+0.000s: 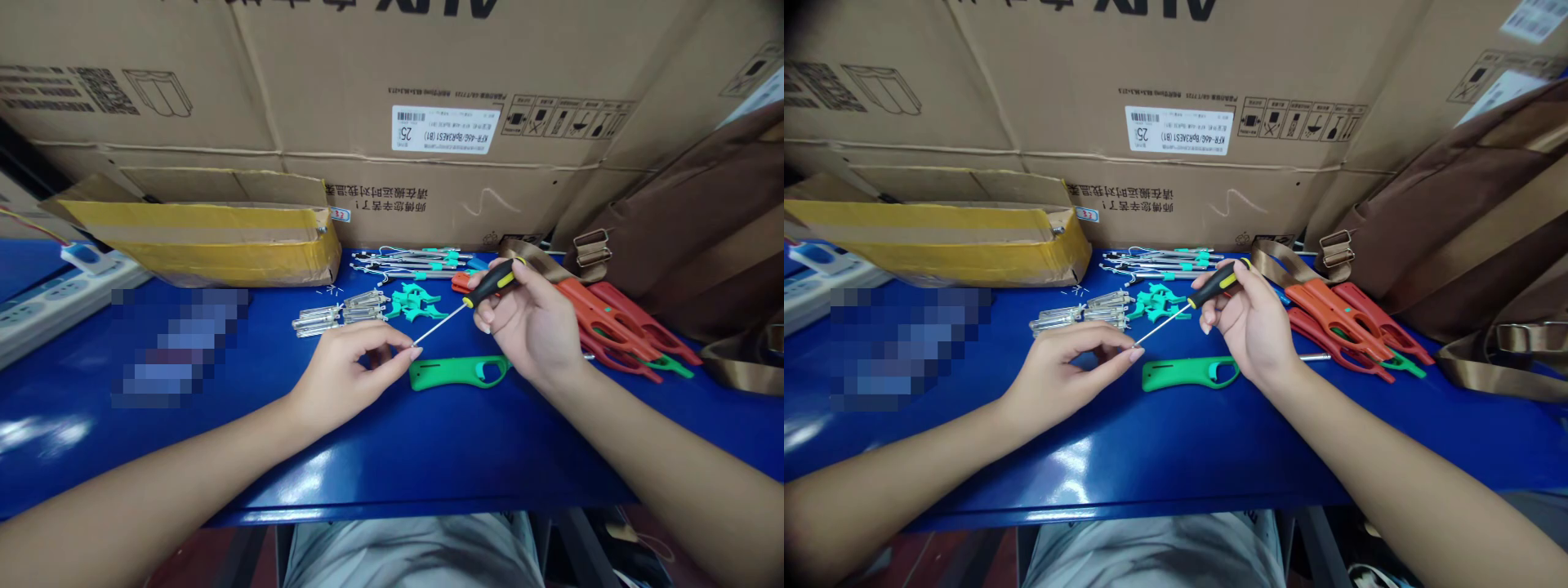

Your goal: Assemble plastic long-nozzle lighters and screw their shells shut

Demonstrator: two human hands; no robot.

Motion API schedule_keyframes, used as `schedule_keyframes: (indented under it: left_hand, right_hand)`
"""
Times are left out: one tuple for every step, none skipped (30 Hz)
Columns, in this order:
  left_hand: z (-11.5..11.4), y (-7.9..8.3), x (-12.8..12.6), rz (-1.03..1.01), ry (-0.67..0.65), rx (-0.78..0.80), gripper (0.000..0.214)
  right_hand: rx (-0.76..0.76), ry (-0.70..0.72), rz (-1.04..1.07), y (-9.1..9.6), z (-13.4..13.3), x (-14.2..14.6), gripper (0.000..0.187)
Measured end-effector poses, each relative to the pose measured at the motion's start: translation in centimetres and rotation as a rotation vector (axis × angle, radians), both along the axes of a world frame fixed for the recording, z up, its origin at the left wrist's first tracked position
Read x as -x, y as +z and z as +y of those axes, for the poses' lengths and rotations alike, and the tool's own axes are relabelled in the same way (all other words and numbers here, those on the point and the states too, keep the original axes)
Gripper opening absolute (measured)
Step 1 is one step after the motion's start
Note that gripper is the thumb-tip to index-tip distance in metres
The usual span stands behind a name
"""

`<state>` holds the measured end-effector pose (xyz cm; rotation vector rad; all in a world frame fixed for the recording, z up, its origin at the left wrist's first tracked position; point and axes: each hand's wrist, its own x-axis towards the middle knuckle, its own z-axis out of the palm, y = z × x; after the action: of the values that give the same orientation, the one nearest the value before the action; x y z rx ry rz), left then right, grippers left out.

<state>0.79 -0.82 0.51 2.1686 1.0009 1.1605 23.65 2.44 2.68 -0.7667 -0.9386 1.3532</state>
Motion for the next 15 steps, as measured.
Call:
schedule_keyframes:
  left_hand:
    - [0.0, 0.0, 0.0, 0.016, -0.006, -0.036, 0.009]
    - [-0.1, 0.0, 0.1, 0.031, -0.009, -0.062, 0.008]
    - [-0.1, 0.1, 0.1, 0.044, -0.013, -0.078, 0.008]
    - [-0.1, 0.1, 0.1, 0.056, -0.018, -0.087, 0.009]
    - [-0.1, 0.1, 0.1, 0.067, -0.023, -0.092, 0.009]
    - [-0.1, 0.2, 0.2, 0.077, -0.029, -0.093, 0.009]
    - [-0.1, 0.2, 0.2, 0.086, -0.035, -0.091, 0.009]
    - [-0.1, 0.1, 0.2, 0.093, -0.039, -0.09, 0.009]
    - [0.0, 0.1, 0.3, 0.099, -0.042, -0.09, 0.009]
    - [0.0, 0.0, 0.3, 0.102, -0.043, -0.092, 0.008]
    - [0.1, 0.0, 0.3, 0.104, -0.044, -0.092, 0.008]
    - [0.1, 0.0, 0.3, 0.105, -0.046, -0.093, 0.008]
    - [0.1, -0.1, 0.3, 0.105, -0.047, -0.093, 0.009]
    - [0.1, -0.1, 0.3, 0.106, -0.048, -0.089, 0.009]
    - [0.1, -0.1, 0.3, 0.108, -0.048, -0.083, 0.008]
  right_hand:
    - [-0.021, -0.002, -0.012, 0.1, -0.1, 0.0, 0.019]
    - [-0.042, -0.005, -0.024, 0.2, -0.2, 0.0, 0.02]
    - [-0.063, -0.009, -0.036, 0.3, -0.2, 0.0, 0.021]
    - [-0.084, -0.014, -0.048, 0.4, -0.3, 0.0, 0.022]
    - [-0.106, -0.02, -0.062, 0.6, -0.4, 0.0, 0.023]
    - [-0.127, -0.027, -0.076, 0.7, -0.5, 0.1, 0.024]
    - [-0.146, -0.033, -0.089, 0.8, -0.6, 0.1, 0.024]
    - [-0.166, -0.035, -0.101, 0.9, -0.7, 0.1, 0.024]
    - [-0.186, -0.034, -0.111, 0.9, -0.8, 0.1, 0.024]
    - [-0.205, -0.029, -0.12, 0.9, -0.9, 0.2, 0.024]
    - [-0.225, -0.023, -0.127, 1.0, -1.0, 0.2, 0.024]
    - [-0.244, -0.017, -0.133, 0.9, -1.0, 0.2, 0.023]
    - [-0.262, -0.015, -0.136, 0.9, -1.1, 0.2, 0.023]
    - [-0.276, -0.016, -0.138, 1.0, -1.2, 0.3, 0.023]
    - [-0.287, -0.021, -0.139, 1.0, -1.2, 0.3, 0.023]
